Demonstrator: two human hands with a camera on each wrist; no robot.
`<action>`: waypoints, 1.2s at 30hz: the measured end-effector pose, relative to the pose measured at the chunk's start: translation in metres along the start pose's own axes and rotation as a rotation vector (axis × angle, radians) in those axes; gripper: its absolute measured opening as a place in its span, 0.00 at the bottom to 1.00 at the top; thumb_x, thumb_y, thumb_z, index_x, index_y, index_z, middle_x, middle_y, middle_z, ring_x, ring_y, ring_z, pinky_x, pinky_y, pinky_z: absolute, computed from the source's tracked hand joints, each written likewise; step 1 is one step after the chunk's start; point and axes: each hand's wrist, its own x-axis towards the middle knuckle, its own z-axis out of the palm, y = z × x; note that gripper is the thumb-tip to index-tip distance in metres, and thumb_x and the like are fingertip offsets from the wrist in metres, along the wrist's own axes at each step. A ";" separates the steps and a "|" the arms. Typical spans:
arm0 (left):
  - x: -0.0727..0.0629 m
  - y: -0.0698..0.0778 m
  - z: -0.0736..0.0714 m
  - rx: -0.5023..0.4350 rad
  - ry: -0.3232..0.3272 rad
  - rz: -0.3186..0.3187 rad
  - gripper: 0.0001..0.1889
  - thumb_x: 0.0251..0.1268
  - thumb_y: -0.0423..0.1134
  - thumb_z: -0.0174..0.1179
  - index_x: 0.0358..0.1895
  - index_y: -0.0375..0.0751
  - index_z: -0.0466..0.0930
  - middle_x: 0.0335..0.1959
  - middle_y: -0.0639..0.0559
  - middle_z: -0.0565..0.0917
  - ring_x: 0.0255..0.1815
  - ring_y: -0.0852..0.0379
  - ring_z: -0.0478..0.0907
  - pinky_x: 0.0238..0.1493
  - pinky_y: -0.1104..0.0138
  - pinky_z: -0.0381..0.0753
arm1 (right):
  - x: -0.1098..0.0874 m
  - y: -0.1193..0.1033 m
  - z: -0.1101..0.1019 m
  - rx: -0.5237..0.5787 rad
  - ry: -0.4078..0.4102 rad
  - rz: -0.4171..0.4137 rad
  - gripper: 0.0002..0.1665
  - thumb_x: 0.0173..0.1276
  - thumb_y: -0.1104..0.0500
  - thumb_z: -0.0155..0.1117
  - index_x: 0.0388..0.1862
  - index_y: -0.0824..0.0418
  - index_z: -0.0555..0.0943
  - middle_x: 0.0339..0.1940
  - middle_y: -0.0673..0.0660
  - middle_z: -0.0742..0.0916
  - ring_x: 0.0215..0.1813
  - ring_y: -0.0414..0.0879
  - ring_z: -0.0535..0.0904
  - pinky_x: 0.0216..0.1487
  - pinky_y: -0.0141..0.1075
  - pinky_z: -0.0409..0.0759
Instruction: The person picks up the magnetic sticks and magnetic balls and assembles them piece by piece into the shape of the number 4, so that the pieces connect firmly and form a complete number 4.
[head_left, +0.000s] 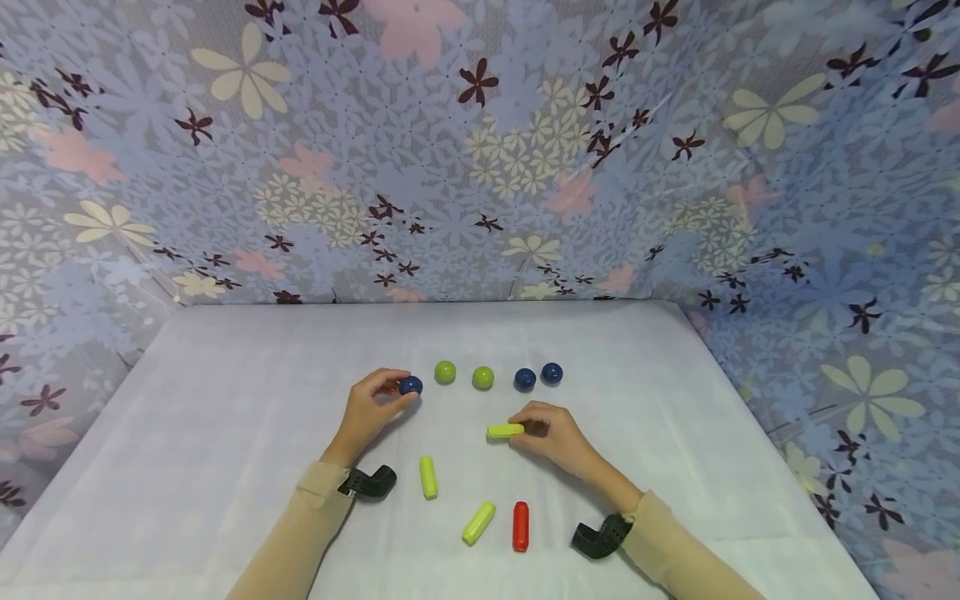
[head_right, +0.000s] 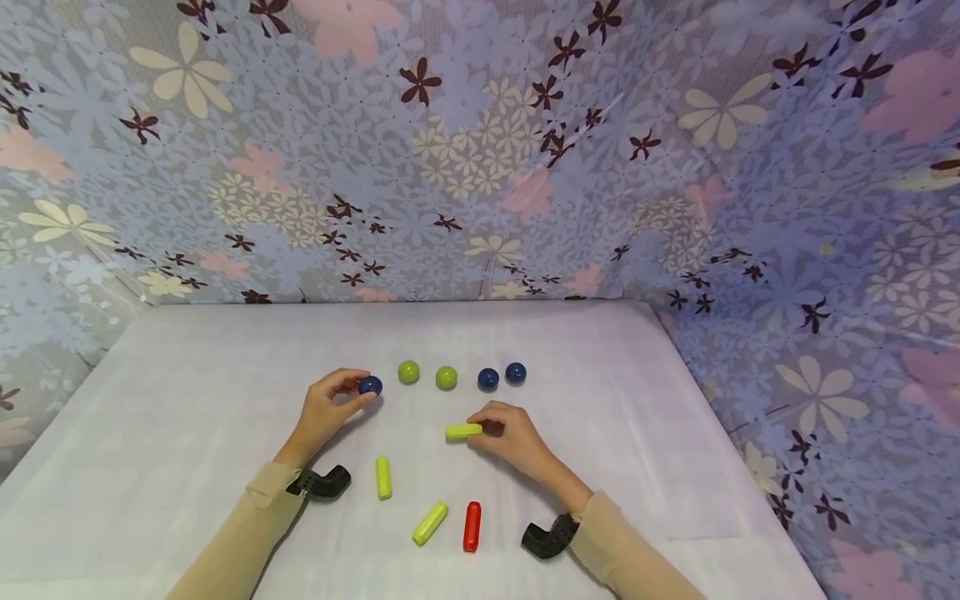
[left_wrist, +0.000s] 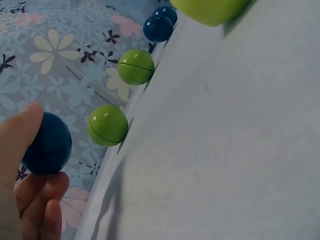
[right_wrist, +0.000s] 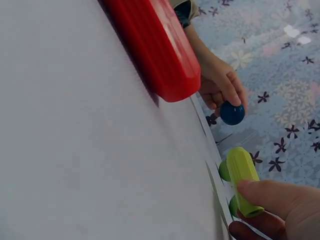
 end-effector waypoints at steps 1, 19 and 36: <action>0.000 0.001 0.000 -0.003 0.003 0.004 0.16 0.52 0.27 0.68 0.46 0.27 0.80 0.41 0.37 0.84 0.37 0.52 0.80 0.43 0.60 0.84 | 0.001 0.000 0.000 0.010 0.003 -0.004 0.13 0.55 0.62 0.72 0.42 0.60 0.85 0.37 0.53 0.87 0.38 0.39 0.78 0.40 0.27 0.79; -0.008 -0.022 0.024 -0.031 -0.117 0.021 0.15 0.52 0.34 0.71 0.45 0.39 0.83 0.37 0.46 0.85 0.34 0.62 0.77 0.40 0.66 0.81 | 0.017 -0.005 0.009 0.039 0.022 -0.057 0.13 0.56 0.62 0.72 0.42 0.59 0.84 0.36 0.52 0.86 0.37 0.36 0.78 0.40 0.27 0.80; -0.005 -0.022 0.026 -0.025 -0.174 0.015 0.16 0.51 0.37 0.72 0.44 0.39 0.83 0.37 0.48 0.86 0.34 0.59 0.79 0.40 0.68 0.82 | 0.036 -0.007 0.020 0.076 0.017 -0.099 0.13 0.57 0.61 0.72 0.42 0.61 0.85 0.35 0.54 0.87 0.36 0.35 0.79 0.40 0.29 0.81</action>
